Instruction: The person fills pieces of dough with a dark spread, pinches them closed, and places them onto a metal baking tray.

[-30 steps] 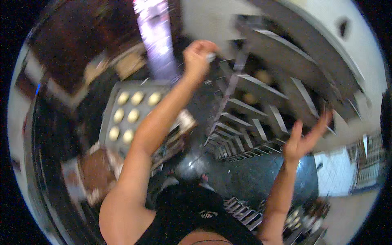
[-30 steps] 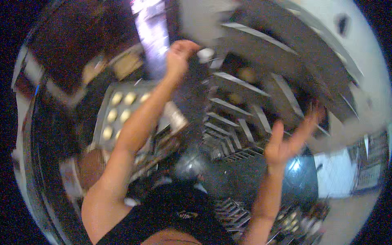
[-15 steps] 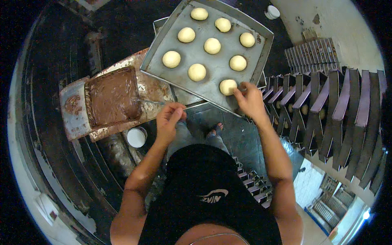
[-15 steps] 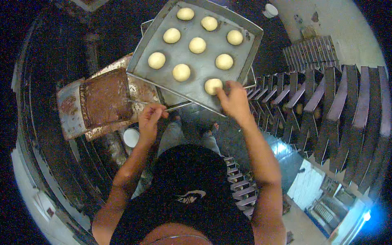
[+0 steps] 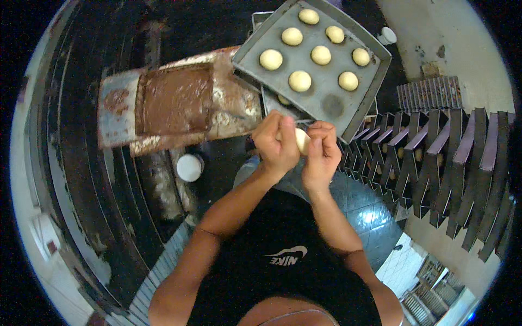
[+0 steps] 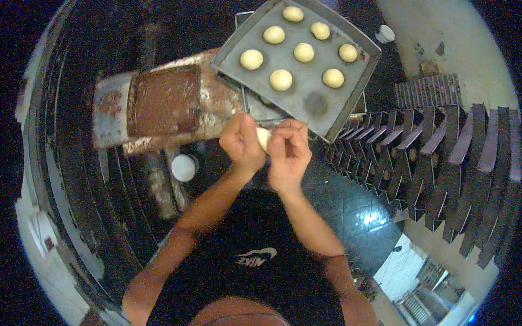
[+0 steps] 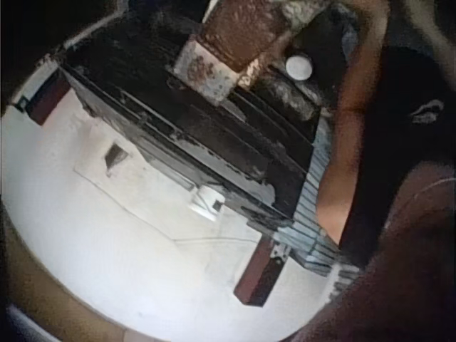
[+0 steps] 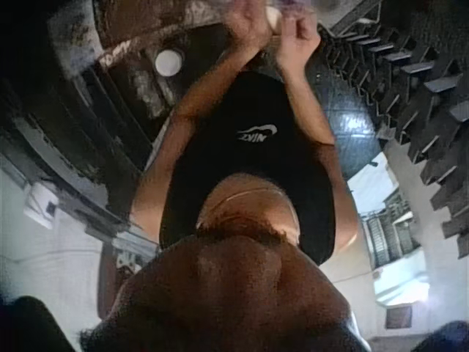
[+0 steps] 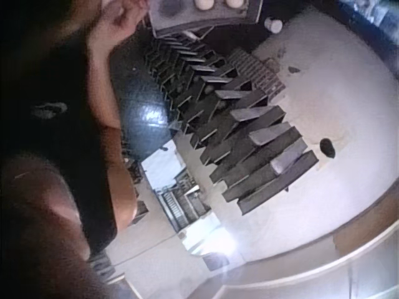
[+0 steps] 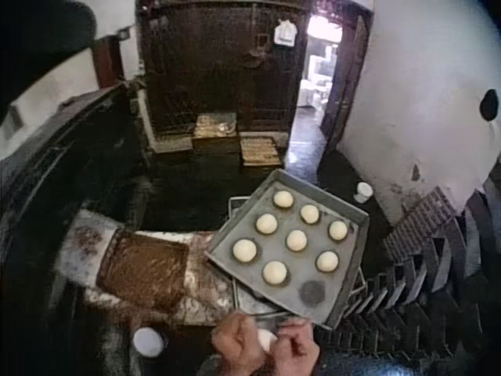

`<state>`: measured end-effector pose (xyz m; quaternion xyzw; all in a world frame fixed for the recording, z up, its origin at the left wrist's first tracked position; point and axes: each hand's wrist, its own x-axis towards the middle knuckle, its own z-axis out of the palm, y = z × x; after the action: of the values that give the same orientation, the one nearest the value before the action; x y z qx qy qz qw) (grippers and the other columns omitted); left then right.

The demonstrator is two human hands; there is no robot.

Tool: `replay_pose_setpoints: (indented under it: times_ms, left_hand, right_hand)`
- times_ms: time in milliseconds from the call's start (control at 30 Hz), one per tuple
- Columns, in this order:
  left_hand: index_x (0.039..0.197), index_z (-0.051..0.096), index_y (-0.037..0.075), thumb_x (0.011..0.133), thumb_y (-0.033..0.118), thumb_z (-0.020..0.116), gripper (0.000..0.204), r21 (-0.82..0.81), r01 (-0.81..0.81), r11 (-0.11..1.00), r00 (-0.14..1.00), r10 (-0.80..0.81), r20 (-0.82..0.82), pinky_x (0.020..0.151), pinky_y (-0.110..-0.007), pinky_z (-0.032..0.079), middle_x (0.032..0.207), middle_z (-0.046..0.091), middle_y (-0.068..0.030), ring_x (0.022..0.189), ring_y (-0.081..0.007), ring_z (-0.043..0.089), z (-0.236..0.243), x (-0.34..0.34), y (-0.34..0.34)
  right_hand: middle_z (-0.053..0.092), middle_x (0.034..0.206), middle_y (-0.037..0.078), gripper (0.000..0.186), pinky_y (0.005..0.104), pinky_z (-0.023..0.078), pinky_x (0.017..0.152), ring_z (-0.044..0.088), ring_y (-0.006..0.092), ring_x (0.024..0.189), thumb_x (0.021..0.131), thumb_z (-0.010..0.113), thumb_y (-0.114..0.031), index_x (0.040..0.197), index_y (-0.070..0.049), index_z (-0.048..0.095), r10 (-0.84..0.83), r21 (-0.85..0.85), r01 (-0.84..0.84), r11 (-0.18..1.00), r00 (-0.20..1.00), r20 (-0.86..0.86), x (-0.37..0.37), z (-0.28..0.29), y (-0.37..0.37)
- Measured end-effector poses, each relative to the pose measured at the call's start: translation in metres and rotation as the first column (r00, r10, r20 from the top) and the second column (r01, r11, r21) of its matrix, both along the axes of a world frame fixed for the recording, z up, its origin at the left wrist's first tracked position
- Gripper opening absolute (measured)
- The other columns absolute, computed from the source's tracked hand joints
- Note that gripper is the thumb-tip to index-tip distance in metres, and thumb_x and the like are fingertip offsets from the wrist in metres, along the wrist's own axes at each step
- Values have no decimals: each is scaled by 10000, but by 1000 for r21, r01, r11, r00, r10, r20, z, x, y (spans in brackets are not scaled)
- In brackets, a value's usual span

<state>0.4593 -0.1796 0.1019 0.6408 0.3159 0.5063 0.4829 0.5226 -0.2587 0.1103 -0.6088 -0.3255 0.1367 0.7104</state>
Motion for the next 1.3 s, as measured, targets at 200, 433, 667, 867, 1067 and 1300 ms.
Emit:
replay_pose_setpoints:
  times_ms: [200, 433, 667, 867, 1067, 1300]
  left_hand:
    - [1038, 694, 13, 792, 194, 895, 365, -452, 506, 735, 861, -403, 309, 720, -287, 551, 918, 727, -64, 792, -157, 687, -22, -101, -23]
    - [1197, 670, 17, 708, 101, 927, 559, -514, 92, 853, 984, -158, -86, 895, -329, 562, 1092, 731, -66, 997, -157, 697, -48, -190, -63]
    - [1157, 664, 31, 733, 48, 916, 493, -549, -42, 835, 985, -57, -163, 930, -302, 544, 1152, 700, -61, 1035, -131, 658, -76, -270, 38]
    - [1170, 661, 27, 705, 32, 923, 534, -529, -175, 830, 945, -9, -326, 899, -306, 564, 1124, 720, -81, 983, -149, 689, -142, -387, 96]
    - [1200, 638, 17, 726, -43, 863, 528, -467, -231, 854, 913, 25, -406, 927, -317, 562, 1149, 720, -89, 1021, -170, 698, -157, -444, 149]
    - [1179, 658, 17, 714, -55, 833, 502, -548, -209, 810, 934, 0, -356, 923, -318, 554, 1129, 714, -97, 1021, -180, 697, -145, -445, 182]
  right_hand:
    - [546, 676, -12, 496, 324, 451, 549, 524, 135, 556, 1069, 516, -512, 758, -130, 578, 26, -76, -273, 959, 353, -935, -42, -5, -19]
    - [510, 1464, 209, 193, 511, 368, 1137, 439, 376, 1408, 869, 761, -95, 1005, -55, 630, 381, -190, -361, 913, 921, 82, -126, -31, -23]
    - [554, 1366, 253, 707, 487, 459, 1050, 549, 416, 1258, 811, 814, -202, 1383, 27, 468, 344, -542, 14, 840, 759, 552, -105, -249, 134]
    - [699, 1032, 157, 233, 419, 562, 845, 691, 336, 952, 884, 678, 9, 1112, -22, 714, 402, -550, -58, 833, 746, 530, -125, -269, 167]
    - [680, 987, 161, 271, 419, 570, 756, 682, 364, 878, 843, 675, 51, 1088, -47, 737, 843, -826, -253, 504, 353, 406, -189, -161, 253]
    - [679, 977, 157, 202, 460, 588, 736, 693, 383, 877, 810, 692, -18, 1005, -60, 723, 902, -860, -302, 411, 274, 334, -209, -178, 285]
